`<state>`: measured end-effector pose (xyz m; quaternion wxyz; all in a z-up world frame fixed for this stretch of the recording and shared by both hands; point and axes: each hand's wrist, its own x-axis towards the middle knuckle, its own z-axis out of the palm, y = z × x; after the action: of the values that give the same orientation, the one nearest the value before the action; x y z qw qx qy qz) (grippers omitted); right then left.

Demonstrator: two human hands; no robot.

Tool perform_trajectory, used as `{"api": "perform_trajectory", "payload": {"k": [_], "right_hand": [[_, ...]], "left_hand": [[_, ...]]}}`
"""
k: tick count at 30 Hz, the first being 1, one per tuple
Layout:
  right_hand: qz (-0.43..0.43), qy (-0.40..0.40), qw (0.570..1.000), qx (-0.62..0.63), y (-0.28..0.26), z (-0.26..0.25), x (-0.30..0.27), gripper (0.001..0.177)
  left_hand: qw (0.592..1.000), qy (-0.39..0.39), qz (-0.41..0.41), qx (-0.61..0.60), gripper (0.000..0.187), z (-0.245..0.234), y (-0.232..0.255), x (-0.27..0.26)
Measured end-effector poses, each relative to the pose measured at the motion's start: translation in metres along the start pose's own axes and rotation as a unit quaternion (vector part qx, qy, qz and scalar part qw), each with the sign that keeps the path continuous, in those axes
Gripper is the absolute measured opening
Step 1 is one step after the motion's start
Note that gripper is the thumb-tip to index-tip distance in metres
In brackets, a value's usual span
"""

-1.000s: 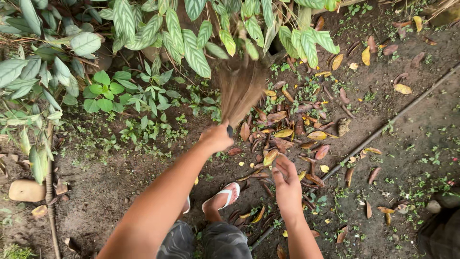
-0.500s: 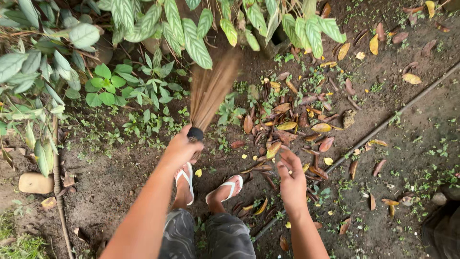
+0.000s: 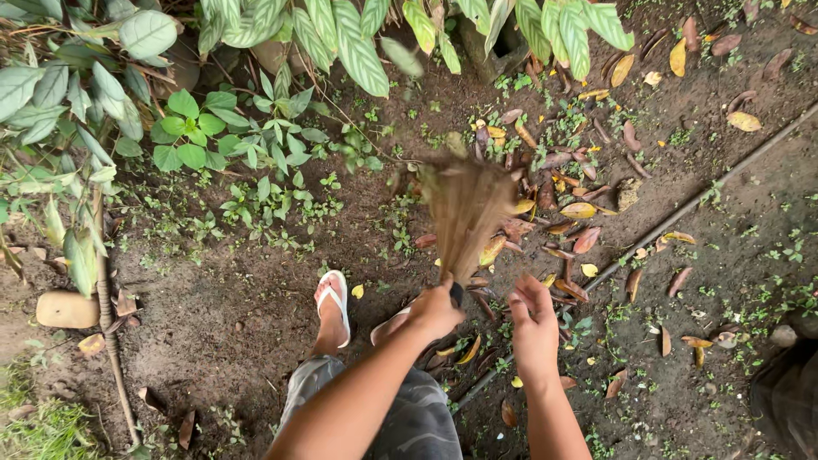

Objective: The person sweeps dry leaves and small debris on a garden path using a traditional straw broom. They gather the leaves into a pile and also pull small weeds by hand from the soil near rocks and potted plants.

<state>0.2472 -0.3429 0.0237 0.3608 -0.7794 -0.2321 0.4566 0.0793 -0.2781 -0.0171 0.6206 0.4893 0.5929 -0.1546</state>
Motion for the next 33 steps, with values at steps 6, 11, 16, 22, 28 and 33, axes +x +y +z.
{"api": "perform_trajectory", "payload": {"k": [6,11,16,22,28,33], "right_hand": [[0.026,0.006,1.000,-0.002,0.014,0.004,-0.012,0.040],[0.017,-0.005,1.000,-0.011,0.015,0.009,-0.019,0.038],[0.010,-0.016,1.000,-0.014,0.018,0.013,-0.021,0.038],[0.014,-0.022,1.000,-0.004,0.019,0.014,-0.030,0.039],[0.023,-0.020,1.000,-0.002,0.028,0.012,-0.037,0.040],[0.016,-0.035,0.999,-0.002,0.026,0.017,-0.044,0.045]], "left_hand": [[0.989,-0.076,0.123,-0.019,0.097,-0.056,-0.052,-0.060],[0.997,0.027,0.036,-0.069,0.091,-0.086,-0.080,-0.122],[0.974,0.176,-0.083,-0.115,0.090,-0.077,-0.101,-0.098],[0.988,0.143,-0.058,0.008,0.070,-0.003,-0.094,-0.009],[0.996,-0.005,-0.006,-0.089,0.098,0.005,-0.065,-0.031],[0.957,-0.130,0.083,-0.247,0.099,-0.048,-0.105,-0.093]]}}
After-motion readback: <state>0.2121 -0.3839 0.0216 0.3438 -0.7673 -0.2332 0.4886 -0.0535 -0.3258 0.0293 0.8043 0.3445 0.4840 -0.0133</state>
